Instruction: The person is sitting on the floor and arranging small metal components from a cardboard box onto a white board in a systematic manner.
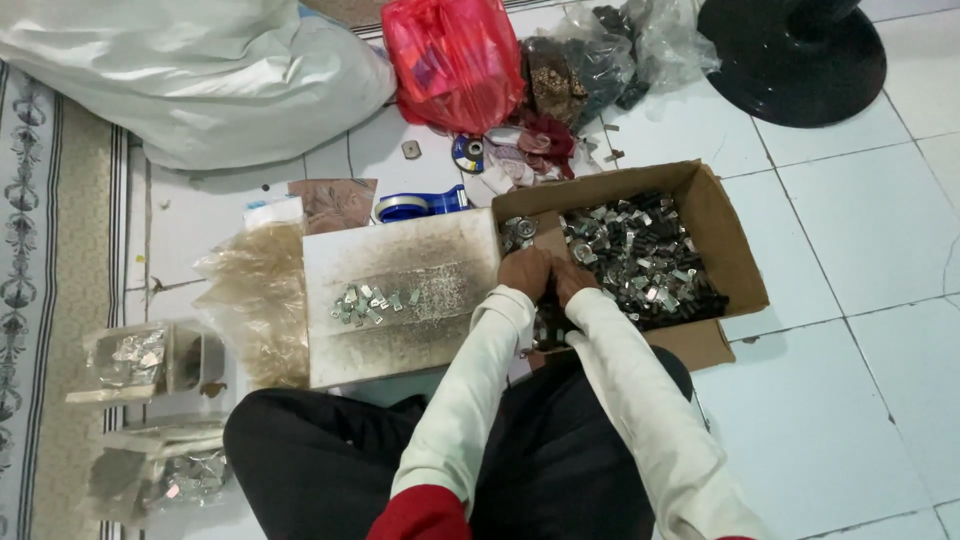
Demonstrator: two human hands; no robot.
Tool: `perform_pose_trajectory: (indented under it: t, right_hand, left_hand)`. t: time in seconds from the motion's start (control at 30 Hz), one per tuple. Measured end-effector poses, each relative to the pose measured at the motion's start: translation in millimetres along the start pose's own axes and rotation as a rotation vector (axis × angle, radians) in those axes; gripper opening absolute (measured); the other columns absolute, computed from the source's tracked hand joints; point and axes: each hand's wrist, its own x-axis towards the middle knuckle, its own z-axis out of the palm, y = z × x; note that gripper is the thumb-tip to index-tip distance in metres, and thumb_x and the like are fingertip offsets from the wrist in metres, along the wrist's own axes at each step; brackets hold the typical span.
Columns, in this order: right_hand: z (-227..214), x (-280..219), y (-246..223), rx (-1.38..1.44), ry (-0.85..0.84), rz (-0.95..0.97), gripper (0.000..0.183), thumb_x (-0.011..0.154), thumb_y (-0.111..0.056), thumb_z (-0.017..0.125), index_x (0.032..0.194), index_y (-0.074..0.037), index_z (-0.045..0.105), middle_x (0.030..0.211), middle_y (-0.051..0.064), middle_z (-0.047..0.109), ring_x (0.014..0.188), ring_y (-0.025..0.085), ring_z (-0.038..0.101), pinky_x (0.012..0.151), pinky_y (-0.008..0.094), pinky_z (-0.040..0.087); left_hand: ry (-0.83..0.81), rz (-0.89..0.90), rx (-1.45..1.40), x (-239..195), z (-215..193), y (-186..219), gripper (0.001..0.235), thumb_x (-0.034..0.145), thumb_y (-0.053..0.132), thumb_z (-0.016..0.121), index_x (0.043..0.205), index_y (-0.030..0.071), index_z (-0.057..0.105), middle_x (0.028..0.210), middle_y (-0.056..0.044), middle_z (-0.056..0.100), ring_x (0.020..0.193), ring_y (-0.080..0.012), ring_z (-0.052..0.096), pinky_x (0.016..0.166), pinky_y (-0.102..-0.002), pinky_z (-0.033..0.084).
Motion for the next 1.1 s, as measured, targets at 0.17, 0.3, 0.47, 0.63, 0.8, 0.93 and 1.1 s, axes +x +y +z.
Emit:
perform_pose_trajectory:
  t: [0.17,0.3,0.47,0.63,0.8,0.93,1.1]
  right_hand:
    - [52,45,4,0.513,0.166,0.163,0.031,0.091,-0.009,0.064,0.121,-0.010,0.054,0.103,0.013,0.070,0.095,0.034,0.073,0.076,0.045,0.062]
    - [-20,-3,12,0.734,0.049,0.167,0.018,0.078,-0.010,0.075,0.094,-0.010,0.069,0.091,0.013,0.074,0.088,0.037,0.074,0.068,0.047,0.062]
    - [-11,1,13,0.911,0.008,0.186,0.020,0.079,-0.011,0.066,0.098,-0.008,0.073,0.096,0.016,0.075,0.090,0.036,0.073,0.070,0.048,0.062]
    - [2,7,23,1.141,0.115,0.199,0.033,0.086,-0.005,0.064,0.119,0.000,0.071,0.112,0.025,0.073,0.112,0.046,0.068,0.092,0.054,0.059]
    - [44,27,39,1.582,0.136,0.283,0.027,0.082,-0.007,0.069,0.109,-0.004,0.071,0.093,0.017,0.075,0.076,0.027,0.070,0.063,0.037,0.065]
    - [34,19,41,1.709,0.143,0.399,0.027,0.082,-0.014,0.080,0.106,-0.003,0.072,0.098,0.020,0.076,0.090,0.028,0.074,0.067,0.039,0.067]
    - [-22,-19,44,1.909,0.278,0.478,0.037,0.082,-0.013,0.086,0.112,0.002,0.069,0.099,0.025,0.075,0.086,0.029,0.075,0.071,0.039,0.067]
  left_hand:
    - [-0.079,-0.034,0.108,4,-8,5,0.015,0.095,0.015,0.059,0.085,0.019,0.069,0.078,0.000,0.076,0.073,-0.0160,0.075,0.057,-0.033,0.059]
    - [-0.113,-0.076,0.161,1,-2,6,0.024,0.095,0.017,0.057,0.084,0.026,0.076,0.080,0.005,0.079,0.077,-0.0153,0.077,0.058,-0.034,0.057]
    - [-0.112,-0.060,0.130,-4,-14,6,0.026,0.095,0.017,0.054,0.091,0.024,0.078,0.086,0.001,0.080,0.083,-0.0182,0.078,0.063,-0.036,0.058]
    - [-0.101,-0.056,0.021,-16,-51,2,0.019,0.093,0.020,0.059,0.092,0.018,0.077,0.086,-0.004,0.080,0.083,-0.0219,0.079,0.066,-0.038,0.060]
    - [-0.151,-0.065,-0.234,-8,-45,-2,0.018,0.093,0.024,0.064,0.094,0.011,0.075,0.091,-0.012,0.080,0.089,-0.0294,0.079,0.071,-0.044,0.062]
    - [-0.160,-0.060,-0.349,-24,-78,-4,0.022,0.095,0.023,0.061,0.099,0.005,0.072,0.092,-0.016,0.079,0.090,-0.0335,0.078,0.075,-0.046,0.061]
    - [-0.111,-0.106,-0.699,-37,-101,-8,0.019,0.095,0.015,0.062,0.104,0.008,0.077,0.087,-0.015,0.079,0.086,-0.0347,0.078,0.075,-0.043,0.061]
